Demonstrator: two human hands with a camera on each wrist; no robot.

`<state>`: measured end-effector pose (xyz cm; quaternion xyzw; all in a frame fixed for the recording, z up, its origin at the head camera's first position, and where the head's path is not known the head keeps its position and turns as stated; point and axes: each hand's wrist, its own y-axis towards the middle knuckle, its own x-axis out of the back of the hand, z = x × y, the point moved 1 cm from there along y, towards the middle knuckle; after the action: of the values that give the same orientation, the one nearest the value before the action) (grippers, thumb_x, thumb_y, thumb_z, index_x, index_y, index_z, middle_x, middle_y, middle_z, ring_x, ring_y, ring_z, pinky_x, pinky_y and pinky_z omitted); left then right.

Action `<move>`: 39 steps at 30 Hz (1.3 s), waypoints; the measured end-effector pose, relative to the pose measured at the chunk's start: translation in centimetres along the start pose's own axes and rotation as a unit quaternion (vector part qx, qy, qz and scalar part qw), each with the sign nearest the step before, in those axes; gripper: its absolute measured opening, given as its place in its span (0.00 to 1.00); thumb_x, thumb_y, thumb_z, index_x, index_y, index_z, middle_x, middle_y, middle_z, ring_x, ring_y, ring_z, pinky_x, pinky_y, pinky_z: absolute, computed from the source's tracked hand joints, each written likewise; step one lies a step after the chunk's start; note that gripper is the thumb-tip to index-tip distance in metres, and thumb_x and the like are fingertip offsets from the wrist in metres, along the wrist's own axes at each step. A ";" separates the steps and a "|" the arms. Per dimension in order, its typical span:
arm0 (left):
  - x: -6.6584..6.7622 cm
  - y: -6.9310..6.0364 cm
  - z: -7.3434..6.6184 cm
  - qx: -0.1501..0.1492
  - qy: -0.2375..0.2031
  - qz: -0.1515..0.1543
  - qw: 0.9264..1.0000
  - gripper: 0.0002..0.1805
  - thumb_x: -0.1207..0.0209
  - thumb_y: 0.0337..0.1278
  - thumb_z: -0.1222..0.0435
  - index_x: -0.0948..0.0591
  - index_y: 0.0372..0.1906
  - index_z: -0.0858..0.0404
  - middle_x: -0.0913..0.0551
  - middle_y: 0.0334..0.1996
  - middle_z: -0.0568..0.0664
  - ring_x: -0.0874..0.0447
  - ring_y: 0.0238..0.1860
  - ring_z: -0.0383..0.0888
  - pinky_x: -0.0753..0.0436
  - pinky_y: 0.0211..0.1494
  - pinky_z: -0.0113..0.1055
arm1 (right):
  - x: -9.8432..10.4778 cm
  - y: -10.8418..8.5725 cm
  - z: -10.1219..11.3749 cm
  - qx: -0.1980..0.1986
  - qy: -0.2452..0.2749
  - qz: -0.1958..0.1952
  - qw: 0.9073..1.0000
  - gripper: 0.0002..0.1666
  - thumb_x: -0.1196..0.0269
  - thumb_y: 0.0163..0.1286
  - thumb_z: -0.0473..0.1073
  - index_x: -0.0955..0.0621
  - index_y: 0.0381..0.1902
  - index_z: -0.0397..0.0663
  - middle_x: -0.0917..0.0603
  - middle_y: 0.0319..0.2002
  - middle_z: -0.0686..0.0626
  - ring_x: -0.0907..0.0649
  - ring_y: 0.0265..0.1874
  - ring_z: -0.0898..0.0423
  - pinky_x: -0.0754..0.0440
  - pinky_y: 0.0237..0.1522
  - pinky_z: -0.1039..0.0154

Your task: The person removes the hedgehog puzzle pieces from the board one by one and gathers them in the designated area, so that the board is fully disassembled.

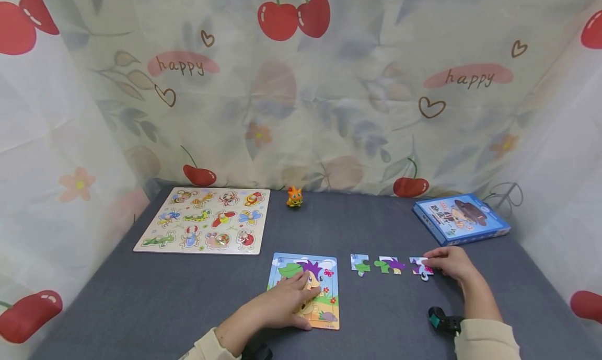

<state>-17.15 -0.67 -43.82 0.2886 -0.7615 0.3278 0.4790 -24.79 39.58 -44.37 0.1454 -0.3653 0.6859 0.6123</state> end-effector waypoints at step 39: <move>0.0 0.0 0.0 0.002 0.001 0.000 1.000 0.38 0.35 0.45 0.46 0.32 0.65 0.45 0.42 0.71 0.56 0.47 0.73 0.50 0.38 0.69 0.52 | -0.6 -0.4 0.4 0.010 -0.009 -0.040 0.999 0.24 0.34 0.60 0.47 0.21 0.43 0.28 0.17 0.28 0.57 0.25 0.28 0.62 0.24 0.30 0.66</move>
<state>-17.19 -0.67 -43.83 0.2891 -0.7606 0.3299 0.4787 -24.35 38.89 -44.38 0.1721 -0.3582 0.6629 0.6345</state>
